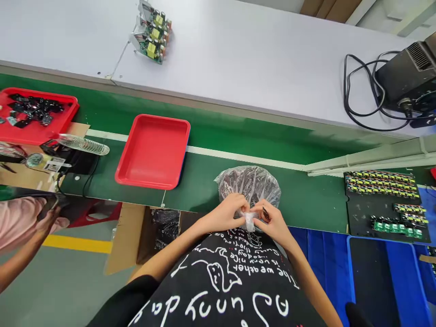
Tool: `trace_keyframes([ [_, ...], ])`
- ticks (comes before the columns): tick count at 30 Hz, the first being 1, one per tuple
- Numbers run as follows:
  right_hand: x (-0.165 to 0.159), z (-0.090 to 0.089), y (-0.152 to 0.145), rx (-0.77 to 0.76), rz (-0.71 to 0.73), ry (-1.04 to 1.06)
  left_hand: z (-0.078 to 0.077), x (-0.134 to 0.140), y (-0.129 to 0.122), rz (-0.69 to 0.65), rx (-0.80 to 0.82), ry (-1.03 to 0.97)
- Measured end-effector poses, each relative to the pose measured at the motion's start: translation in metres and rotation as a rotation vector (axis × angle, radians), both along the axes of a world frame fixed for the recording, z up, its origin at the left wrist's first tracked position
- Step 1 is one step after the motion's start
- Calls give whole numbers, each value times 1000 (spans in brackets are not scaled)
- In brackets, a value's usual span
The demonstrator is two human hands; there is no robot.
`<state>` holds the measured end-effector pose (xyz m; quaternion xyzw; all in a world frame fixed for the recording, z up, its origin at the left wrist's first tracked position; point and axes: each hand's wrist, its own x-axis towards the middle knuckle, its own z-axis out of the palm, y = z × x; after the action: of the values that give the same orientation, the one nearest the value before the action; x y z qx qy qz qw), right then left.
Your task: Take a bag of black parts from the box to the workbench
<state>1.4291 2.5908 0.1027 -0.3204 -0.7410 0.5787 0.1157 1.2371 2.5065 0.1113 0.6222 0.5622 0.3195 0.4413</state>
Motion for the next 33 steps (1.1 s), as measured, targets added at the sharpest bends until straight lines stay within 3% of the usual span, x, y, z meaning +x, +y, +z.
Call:
trace_keyframes([
  [4,7,-7,-7,-34,-61,51,-6,17,-7,43,192,200],
  [6,14,-12,-5,-82,-34,8,-17,5,-15,98,230,266],
  [8,22,-16,2,-126,-21,-77,-36,-27,-27,232,123,374],
  [12,26,-14,29,-206,-214,-187,-97,-120,-62,706,-511,717],
  [16,1,-7,50,-220,-381,-120,-167,-172,-76,789,-725,750],
  [19,-27,-9,53,-174,-390,-88,-202,-184,-74,818,-800,754],
  [26,-102,-44,54,-131,-252,-49,-233,-192,-98,833,-814,760],
  [33,-174,-78,65,11,-96,-66,-247,-151,-151,726,-842,698],
])
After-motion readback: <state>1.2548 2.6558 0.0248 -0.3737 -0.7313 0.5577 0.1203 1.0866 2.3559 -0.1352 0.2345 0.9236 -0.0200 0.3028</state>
